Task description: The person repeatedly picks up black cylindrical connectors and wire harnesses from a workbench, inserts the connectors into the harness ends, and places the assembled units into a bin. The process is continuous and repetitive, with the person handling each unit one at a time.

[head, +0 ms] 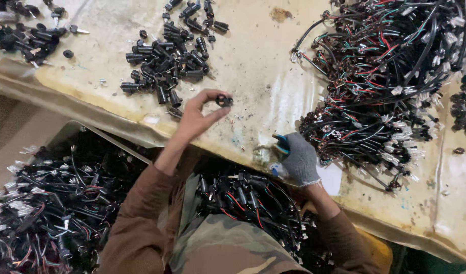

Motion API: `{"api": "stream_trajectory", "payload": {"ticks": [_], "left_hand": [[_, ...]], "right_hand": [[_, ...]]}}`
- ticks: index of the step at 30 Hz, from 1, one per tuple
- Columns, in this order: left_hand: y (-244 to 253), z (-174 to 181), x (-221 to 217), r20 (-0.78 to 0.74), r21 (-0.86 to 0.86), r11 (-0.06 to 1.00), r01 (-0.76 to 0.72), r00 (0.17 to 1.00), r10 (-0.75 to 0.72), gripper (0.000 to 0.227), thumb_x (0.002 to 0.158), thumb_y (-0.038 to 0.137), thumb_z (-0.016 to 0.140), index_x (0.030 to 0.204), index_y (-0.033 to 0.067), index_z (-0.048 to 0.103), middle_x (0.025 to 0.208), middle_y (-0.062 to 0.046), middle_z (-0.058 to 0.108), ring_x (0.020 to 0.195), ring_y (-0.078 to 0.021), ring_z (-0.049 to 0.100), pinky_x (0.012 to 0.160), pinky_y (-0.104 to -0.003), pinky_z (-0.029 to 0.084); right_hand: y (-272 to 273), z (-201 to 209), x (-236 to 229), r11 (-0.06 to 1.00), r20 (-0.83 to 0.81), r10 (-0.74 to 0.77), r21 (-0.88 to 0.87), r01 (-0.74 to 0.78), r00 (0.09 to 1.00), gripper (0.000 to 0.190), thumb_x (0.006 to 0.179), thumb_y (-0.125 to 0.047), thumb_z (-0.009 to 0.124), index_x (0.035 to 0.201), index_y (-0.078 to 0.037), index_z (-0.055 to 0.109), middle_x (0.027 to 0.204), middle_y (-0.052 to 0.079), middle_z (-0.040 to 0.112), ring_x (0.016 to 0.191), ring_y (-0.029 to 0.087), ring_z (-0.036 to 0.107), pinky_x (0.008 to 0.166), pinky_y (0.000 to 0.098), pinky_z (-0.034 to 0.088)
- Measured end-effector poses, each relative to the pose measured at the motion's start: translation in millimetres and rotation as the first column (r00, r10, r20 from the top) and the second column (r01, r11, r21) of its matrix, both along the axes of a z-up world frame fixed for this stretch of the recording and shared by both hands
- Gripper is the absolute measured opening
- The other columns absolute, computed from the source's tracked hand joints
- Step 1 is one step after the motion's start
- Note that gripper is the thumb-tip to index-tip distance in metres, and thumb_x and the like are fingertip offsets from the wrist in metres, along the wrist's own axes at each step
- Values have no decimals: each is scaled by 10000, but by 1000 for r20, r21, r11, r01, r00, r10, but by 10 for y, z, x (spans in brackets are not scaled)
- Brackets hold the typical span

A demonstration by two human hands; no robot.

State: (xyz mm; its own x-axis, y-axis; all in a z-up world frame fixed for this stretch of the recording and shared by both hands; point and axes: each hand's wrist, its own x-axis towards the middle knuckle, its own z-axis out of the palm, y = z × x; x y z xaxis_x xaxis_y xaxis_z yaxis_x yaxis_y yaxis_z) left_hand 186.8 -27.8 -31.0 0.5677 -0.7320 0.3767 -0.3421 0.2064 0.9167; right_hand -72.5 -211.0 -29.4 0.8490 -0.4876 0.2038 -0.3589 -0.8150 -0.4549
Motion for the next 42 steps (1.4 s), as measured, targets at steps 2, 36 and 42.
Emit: {"api": "stream_trajectory", "payload": {"ticks": [2, 36, 42], "left_hand": [[-102, -75, -329, -512, -168, 962, 216, 815, -272, 362, 936, 149, 708, 1241, 23, 558, 1123, -109, 760, 1066, -200, 716, 1007, -376, 547], [323, 300, -2110, 472, 97, 946, 309, 823, -317, 324, 724, 320, 860, 874, 96, 679, 668, -83, 624, 588, -318, 636, 523, -438, 475], [376, 246, -2207, 278, 69, 931, 359, 889, -364, 293, 799, 305, 817, 945, 98, 669, 782, -84, 638, 667, -302, 663, 605, -410, 527]], "right_hand": [[6, -28, -44, 999, 37, -3, -52, 5, 999, 282, 837, -302, 798, 960, -70, 695, 904, 153, 666, 781, 374, 673, 674, 463, 519], [910, 865, -776, -245, 763, -351, 485, -839, 543, 501, 987, -566, 694, 820, -141, 490, 692, -32, 530, 494, 93, 414, 497, 259, 376], [1061, 839, -819, -37, 721, -370, 619, -784, 586, 439, 1044, -491, 635, 804, -147, 505, 670, -20, 500, 550, 155, 451, 531, 320, 409]]}}
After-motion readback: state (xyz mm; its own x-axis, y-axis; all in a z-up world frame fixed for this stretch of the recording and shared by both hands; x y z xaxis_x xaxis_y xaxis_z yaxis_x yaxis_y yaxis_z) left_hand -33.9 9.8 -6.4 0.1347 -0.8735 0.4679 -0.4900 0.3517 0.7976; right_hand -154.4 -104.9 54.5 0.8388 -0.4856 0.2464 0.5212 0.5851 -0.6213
